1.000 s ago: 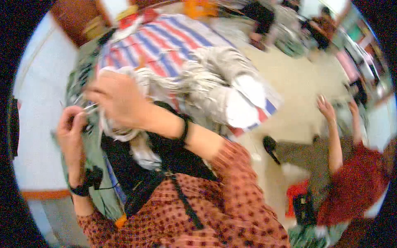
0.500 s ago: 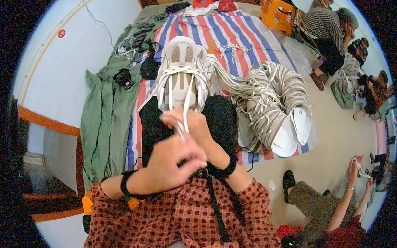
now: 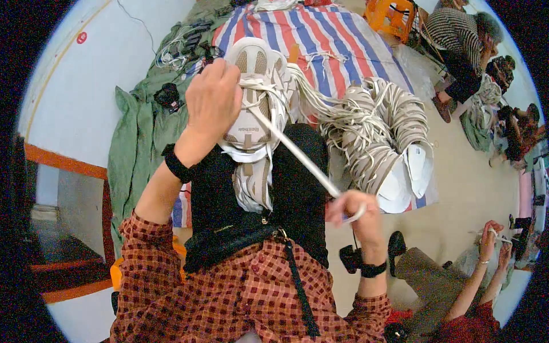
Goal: Lacing a white athletic shoe in a shoe assembly area.
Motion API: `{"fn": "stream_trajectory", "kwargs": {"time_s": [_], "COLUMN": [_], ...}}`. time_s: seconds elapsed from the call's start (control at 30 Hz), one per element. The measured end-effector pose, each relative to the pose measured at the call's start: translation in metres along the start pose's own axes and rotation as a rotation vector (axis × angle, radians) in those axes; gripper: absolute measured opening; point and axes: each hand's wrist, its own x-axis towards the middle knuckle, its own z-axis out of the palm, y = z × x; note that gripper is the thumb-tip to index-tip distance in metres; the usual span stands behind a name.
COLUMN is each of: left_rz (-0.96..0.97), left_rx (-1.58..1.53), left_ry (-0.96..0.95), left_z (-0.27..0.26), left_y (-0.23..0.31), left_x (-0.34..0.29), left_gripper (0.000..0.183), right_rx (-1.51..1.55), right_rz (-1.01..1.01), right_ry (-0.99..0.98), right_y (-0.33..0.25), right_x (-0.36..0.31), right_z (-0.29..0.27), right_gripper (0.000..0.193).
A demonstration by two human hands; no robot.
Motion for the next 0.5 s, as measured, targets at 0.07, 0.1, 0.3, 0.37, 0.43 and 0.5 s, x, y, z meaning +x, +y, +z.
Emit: {"fn": "stream_trajectory", "kwargs": {"time_s": [0.07, 0.1, 0.3, 0.37, 0.43, 0.5], "left_rz": [-0.039, -0.069, -0.2, -0.361, -0.4, -0.479], "left_rx": [-0.015, -0.031, -0.249, -0.397, -0.488, -0.571], "left_ry": [-0.016, 0.006, 0.122, 0.009, -0.024, -0.129], "left_z": [-0.002, -0.001, 0.008, 0.003, -0.008, -0.026], "left_y": [-0.002, -0.005, -0.017, -0.018, -0.016, -0.016], "left_x": [-0.001, -0.001, -0.006, -0.015, -0.032, -0.05], "left_gripper": [0.014, 0.014, 0.009, 0.011, 0.01, 0.011], "right_rx": [0.133, 0.216, 0.678, 0.512, 0.339, 0.032], "right_rz": [-0.12, -0.16, -0.383, -0.165, 0.042, 0.374], "right_ry": [0.159, 0.231, 0.718, 0.812, 0.912, 0.806], "right_y": [0.01, 0.013, 0.057, 0.08, 0.096, 0.1], "right_x": [-0.011, -0.02, -0.115, -0.138, -0.143, -0.124], "right_z": [-0.042, -0.073, -0.246, -0.262, -0.252, -0.221], "right_gripper": [0.033, 0.032, 0.015, 0.009, 0.005, 0.011]}}
